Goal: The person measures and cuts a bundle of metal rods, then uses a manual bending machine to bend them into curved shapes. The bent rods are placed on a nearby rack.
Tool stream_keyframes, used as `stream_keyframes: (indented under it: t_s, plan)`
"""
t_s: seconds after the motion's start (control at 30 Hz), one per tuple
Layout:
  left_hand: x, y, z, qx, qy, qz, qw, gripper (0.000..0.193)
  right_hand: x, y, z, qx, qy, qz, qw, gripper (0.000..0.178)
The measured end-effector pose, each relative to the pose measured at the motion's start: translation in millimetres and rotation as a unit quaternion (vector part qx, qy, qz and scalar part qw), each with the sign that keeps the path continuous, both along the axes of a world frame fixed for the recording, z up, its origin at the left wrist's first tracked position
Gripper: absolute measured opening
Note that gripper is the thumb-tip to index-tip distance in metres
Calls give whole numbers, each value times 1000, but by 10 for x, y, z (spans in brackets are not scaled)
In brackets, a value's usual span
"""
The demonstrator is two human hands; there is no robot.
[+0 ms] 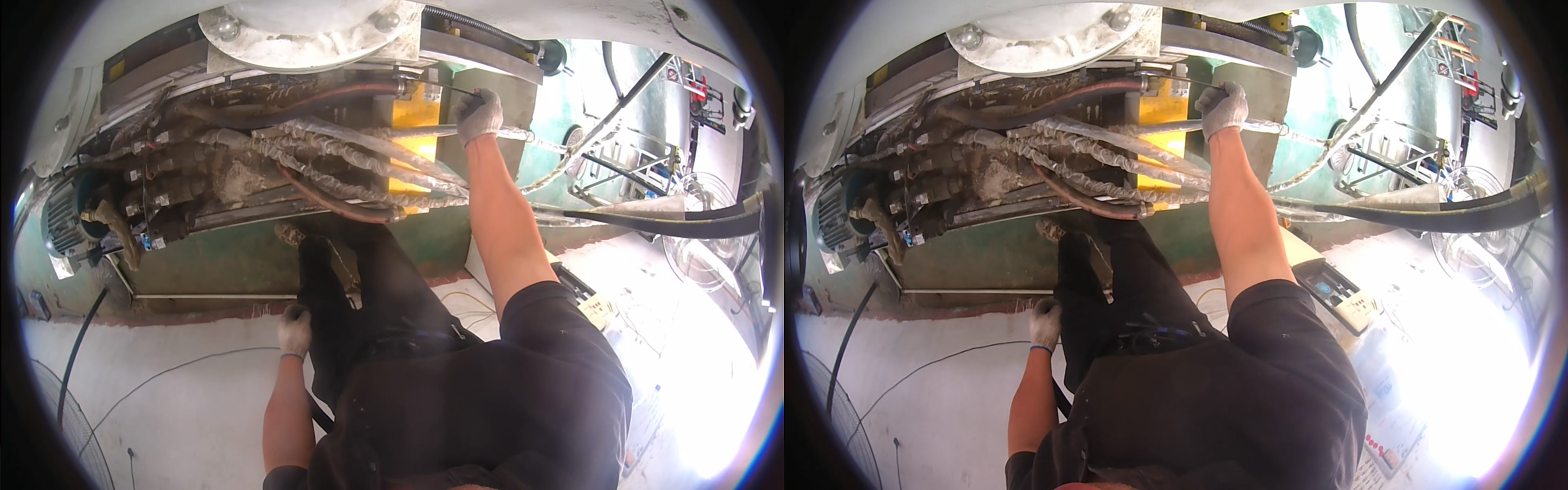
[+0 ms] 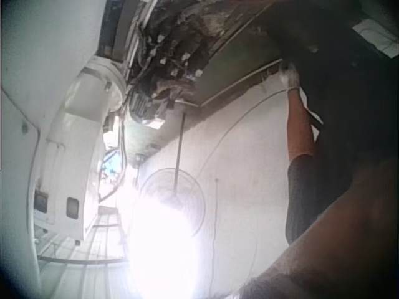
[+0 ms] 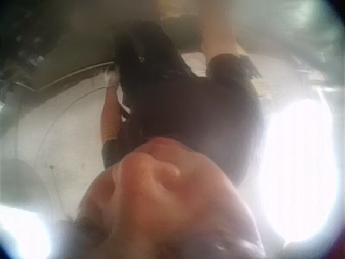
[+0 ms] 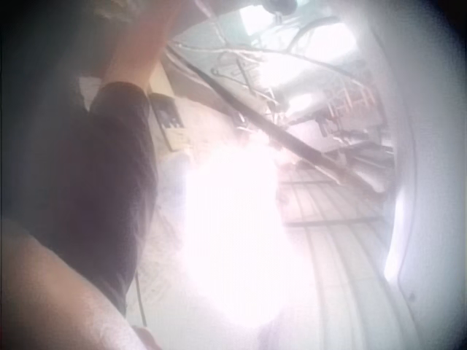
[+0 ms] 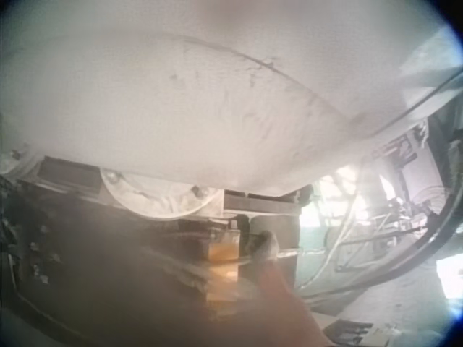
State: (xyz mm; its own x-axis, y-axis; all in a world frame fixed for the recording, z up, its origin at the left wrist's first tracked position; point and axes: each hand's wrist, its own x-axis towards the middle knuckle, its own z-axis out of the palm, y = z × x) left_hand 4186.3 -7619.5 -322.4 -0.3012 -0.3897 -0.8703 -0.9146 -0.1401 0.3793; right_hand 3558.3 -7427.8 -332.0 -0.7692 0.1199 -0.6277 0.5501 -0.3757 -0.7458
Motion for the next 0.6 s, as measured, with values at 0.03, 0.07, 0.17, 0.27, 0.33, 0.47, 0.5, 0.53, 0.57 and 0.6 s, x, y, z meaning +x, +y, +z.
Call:
stream_keyframes:
  t_s: [0.03,0.07,0.17,0.27,0.33,0.47,0.5,0.53,0.57,0.6]
  plan:
    - [-21,0,6,-7,-1,-4,1000,28,-23,-1,-33,-1,0,7,1000,12]
    - [-75,-6,35,-13,-2,-6,1000,27,-40,-1,-76,-3,0,15,1000,13]
    - [-282,-40,143,-4,5,-10,1000,27,-71,-43,-103,2,7,14,1000,13]
    - [-372,-44,151,-8,16,-16,1000,26,-108,-52,-101,10,4,9,1000,12]
    - [-415,-54,155,-4,18,-18,1000,26,-104,-44,-91,11,11,13,1000,13]
    - [-324,-39,39,15,15,-9,1000,25,-56,-145,73,94,40,13,995,16]
    - [-293,-37,18,17,16,-2,1000,25,-47,-184,126,114,48,10,992,16]
    - [-260,-34,-3,19,16,5,1000,24,-41,-229,179,134,56,8,989,17]
    - [-255,-33,-18,21,17,12,1000,24,-36,-274,242,154,65,5,986,17]
    - [-255,-42,-7,22,20,14,999,24,-8,-355,340,184,82,15,979,17]
